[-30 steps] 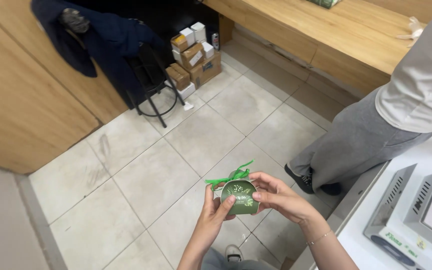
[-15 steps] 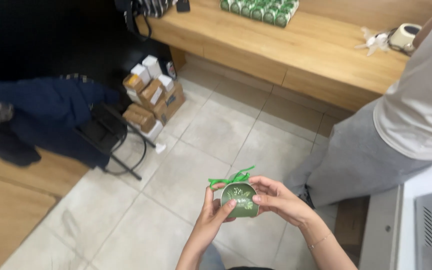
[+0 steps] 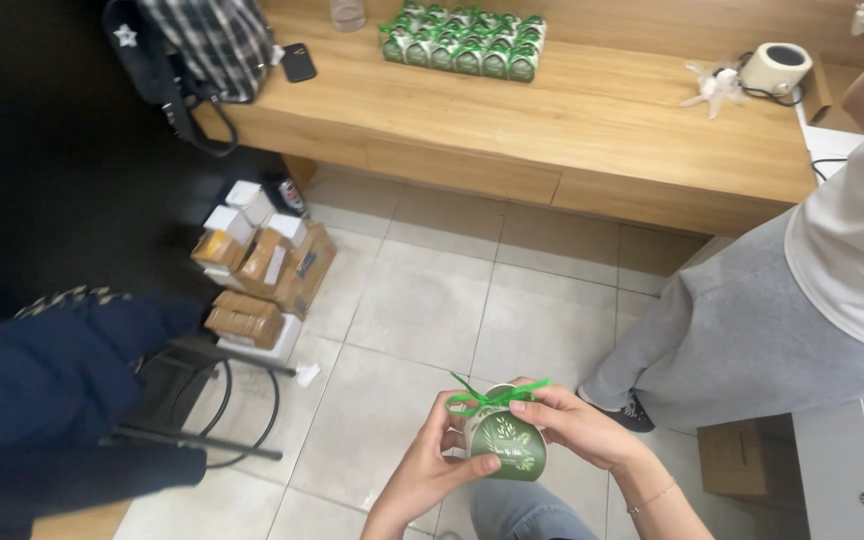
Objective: Picking up small green gift boxes from a display shelf and placing them onto a work counter.
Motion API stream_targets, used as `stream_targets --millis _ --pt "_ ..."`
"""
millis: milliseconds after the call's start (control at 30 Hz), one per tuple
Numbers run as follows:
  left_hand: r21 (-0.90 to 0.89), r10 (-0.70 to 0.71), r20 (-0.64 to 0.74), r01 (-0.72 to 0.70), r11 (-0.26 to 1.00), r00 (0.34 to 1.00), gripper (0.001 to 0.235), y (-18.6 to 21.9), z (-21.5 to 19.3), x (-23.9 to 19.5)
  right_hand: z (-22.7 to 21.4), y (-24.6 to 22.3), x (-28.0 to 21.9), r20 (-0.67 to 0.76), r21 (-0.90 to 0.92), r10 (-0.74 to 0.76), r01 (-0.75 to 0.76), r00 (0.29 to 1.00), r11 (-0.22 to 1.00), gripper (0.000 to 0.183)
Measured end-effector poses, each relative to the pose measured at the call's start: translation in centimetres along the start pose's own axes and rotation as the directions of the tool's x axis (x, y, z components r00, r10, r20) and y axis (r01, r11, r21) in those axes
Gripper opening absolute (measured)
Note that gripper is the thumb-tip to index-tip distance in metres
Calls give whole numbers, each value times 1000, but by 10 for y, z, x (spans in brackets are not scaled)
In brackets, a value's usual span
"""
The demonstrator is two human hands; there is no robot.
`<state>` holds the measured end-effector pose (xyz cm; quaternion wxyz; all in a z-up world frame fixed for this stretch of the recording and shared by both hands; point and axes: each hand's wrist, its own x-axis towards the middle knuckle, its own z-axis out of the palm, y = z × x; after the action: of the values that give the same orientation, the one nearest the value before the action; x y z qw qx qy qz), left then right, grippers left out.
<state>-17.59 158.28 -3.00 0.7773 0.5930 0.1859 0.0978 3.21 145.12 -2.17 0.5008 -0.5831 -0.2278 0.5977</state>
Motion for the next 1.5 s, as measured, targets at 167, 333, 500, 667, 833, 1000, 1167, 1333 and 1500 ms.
stream_targets --millis 167,333,500,667,833,1000,1167,1333,1500 --pt "-21 4 -26 -5 1000 1000 78 -1 -27 74 -20 -53 67 86 -170 -180 192 980 967 29" --pt "-72 31 -114 -39 997 993 85 -6 -68 166 -48 -113 165 95 -310 -200 220 975 925 21" --pt "-96 73 -141 -87 992 987 83 26 -118 252 -76 -187 251 201 -538 -254 323 946 779 14" --pt "-77 67 -225 -86 993 972 78 64 -149 307 -100 -223 321 186 -552 -175 250 967 795 24" --pt "-167 -26 -310 -27 986 950 75 51 -198 358 -122 -230 380 42 -372 -132 138 990 918 50" --pt "-240 -84 -266 18 970 960 71 54 -253 412 -130 -258 435 10 -289 -79 78 997 954 43" --pt "-157 -46 -164 20 987 985 71 88 -327 483 -148 -274 523 -5 -341 -185 172 983 924 28" --pt "-87 -82 -116 72 994 990 68 124 -412 556 -124 -329 604 -117 -392 -228 166 967 905 17" --pt "47 -112 -195 123 991 974 66 148 -482 625 -103 -373 685 -256 -459 -290 148 922 876 18"
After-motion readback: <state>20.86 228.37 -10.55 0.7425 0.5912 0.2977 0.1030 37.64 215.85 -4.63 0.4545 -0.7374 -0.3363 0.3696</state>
